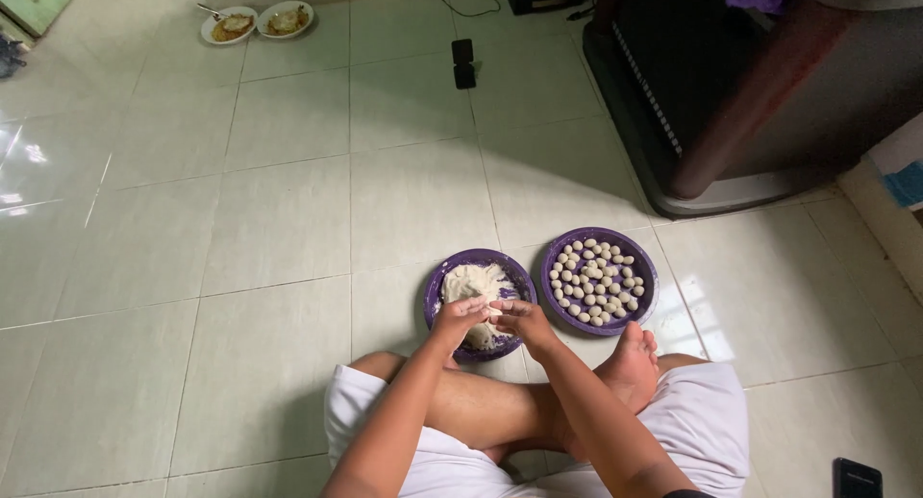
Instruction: The person is hand-rolling small dough balls from a larger mass of dough and placing them into a separate bowl.
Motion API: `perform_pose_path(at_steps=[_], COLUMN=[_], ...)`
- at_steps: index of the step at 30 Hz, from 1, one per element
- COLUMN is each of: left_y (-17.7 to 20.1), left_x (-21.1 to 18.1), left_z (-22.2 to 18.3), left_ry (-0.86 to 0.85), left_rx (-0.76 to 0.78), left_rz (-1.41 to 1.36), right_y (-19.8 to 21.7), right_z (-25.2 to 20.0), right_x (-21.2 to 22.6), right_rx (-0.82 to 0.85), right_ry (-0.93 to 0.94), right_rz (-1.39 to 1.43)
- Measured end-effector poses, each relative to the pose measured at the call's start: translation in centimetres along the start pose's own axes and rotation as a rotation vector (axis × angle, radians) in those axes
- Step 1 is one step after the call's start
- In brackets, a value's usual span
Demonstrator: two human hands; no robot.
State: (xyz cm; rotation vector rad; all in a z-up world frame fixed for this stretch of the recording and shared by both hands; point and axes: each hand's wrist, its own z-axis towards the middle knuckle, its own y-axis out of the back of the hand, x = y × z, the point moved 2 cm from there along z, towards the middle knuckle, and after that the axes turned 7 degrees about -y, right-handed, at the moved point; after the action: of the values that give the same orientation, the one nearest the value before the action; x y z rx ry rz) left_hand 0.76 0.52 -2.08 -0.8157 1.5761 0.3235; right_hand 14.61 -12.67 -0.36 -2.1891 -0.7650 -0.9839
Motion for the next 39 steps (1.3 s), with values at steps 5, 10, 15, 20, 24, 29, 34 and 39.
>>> perform_pose_path(at_steps=[5,10,15,20,24,29,34,39], left_y=[0.7,0.6,0.6,0.5,0.5,0.4,2.6,1.9], left_x=[1.7,1.8,1.6,1.1,0.7,0.7,1.3,-0.2], left_z=[0.5,1.0,1.6,1.8,2.7,3.7,4.8,4.1], left_ry=[-0.011,-0.006,0.025,0.063,0.072,0.074,0.064,0.092], left_rx=[0.032,0.047,0.05,0.038,0.023,-0.018,-0.087,-0.06], left_rz=[-0.05,-0.084,-0.146,-0.098,-0.11,-0.057,0.475,0.98], right_y=[-0.2,-0.4,-0.7,-0.9,-0.2,0.6,0.4,0.4], right_z=[-1.8,-2.1,-2.2,-1.3,0.0,1.4,0.2,0.9], right_x=[0.1,0.1,0.9,0.2,0.2,0.4,3.0,2.4], right_rx=[0.012,0.001,-0.034,-0.05,-0.08,-0.302,-0.407,-0.427], right_ry=[0.067,0.125,0.188,0.261,0.278,0.281,0.271,0.404], right_rz=[-0.133,-0.212,-0.28,-0.377,-0.405,-0.502,-0.262,-0.339])
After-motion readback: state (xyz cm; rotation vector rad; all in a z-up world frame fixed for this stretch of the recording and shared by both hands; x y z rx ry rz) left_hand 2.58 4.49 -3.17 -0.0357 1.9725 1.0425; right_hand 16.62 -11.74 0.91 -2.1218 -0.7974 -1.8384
